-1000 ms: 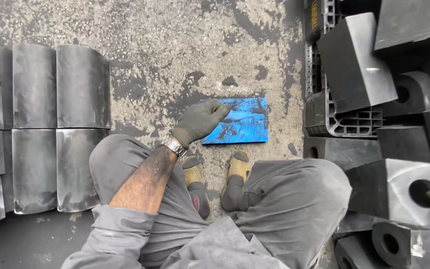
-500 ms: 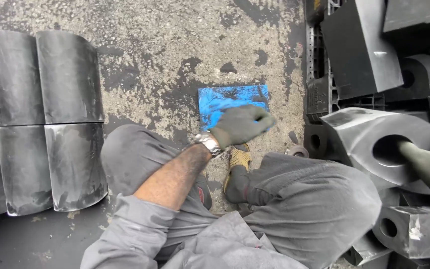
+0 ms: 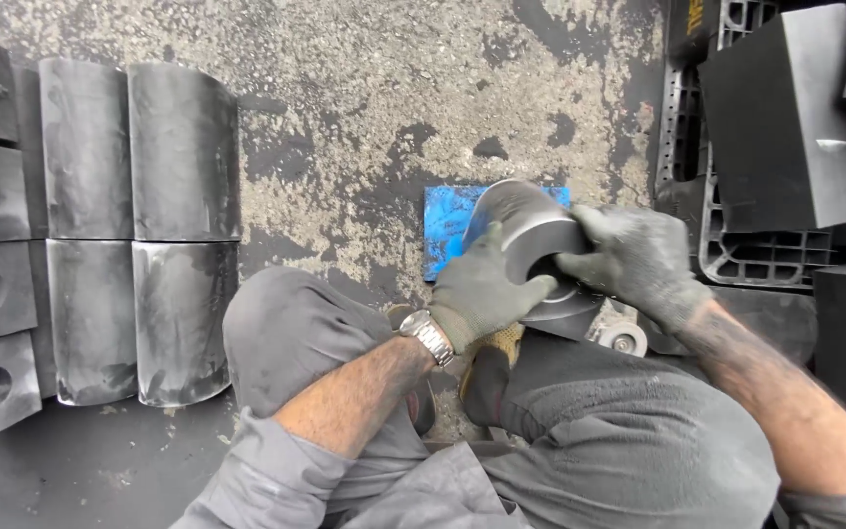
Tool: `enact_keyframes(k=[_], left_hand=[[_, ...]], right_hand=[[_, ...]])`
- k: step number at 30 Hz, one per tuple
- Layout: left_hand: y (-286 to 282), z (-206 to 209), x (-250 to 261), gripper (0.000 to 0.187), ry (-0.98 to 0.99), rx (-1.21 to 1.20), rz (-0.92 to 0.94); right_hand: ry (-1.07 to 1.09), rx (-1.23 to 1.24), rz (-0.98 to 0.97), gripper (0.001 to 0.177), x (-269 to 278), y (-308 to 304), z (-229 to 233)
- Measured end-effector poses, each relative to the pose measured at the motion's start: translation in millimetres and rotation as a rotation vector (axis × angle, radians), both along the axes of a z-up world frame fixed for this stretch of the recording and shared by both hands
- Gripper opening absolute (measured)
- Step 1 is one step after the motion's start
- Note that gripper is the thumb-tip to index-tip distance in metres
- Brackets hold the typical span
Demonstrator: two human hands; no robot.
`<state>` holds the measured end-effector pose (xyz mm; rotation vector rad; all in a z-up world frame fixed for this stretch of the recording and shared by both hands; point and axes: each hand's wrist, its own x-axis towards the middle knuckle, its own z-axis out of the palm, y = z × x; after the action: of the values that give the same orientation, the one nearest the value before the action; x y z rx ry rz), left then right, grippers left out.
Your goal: Grinding the edges of large black rubber or plastic components using an angle grinder.
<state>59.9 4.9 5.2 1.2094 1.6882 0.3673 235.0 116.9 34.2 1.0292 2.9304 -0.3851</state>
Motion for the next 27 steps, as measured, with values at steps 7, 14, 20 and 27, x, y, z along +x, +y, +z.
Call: enact_keyframes(k=[7, 14, 20, 27], left_hand=[[25, -12, -24, 0.092, 0.165, -0.085, 0.159], [46, -37, -18, 0.076, 0.255, -0.026, 0.200], [35, -17, -12, 0.085, 0.275, -0.187, 0.148], [14, -43, 2, 0.060, 0.495, 0.863, -0.280]], right_hand=[[-0.125, 0.072, 0.053, 0.051, -39, 43, -43], [0.234, -0.128, -0.259, 0.058, 10, 24, -25], [0.471, -0.323, -0.821, 0.032, 120, -76, -30], [0.388, -0.386, -1.330, 0.028, 240, -248, -135]])
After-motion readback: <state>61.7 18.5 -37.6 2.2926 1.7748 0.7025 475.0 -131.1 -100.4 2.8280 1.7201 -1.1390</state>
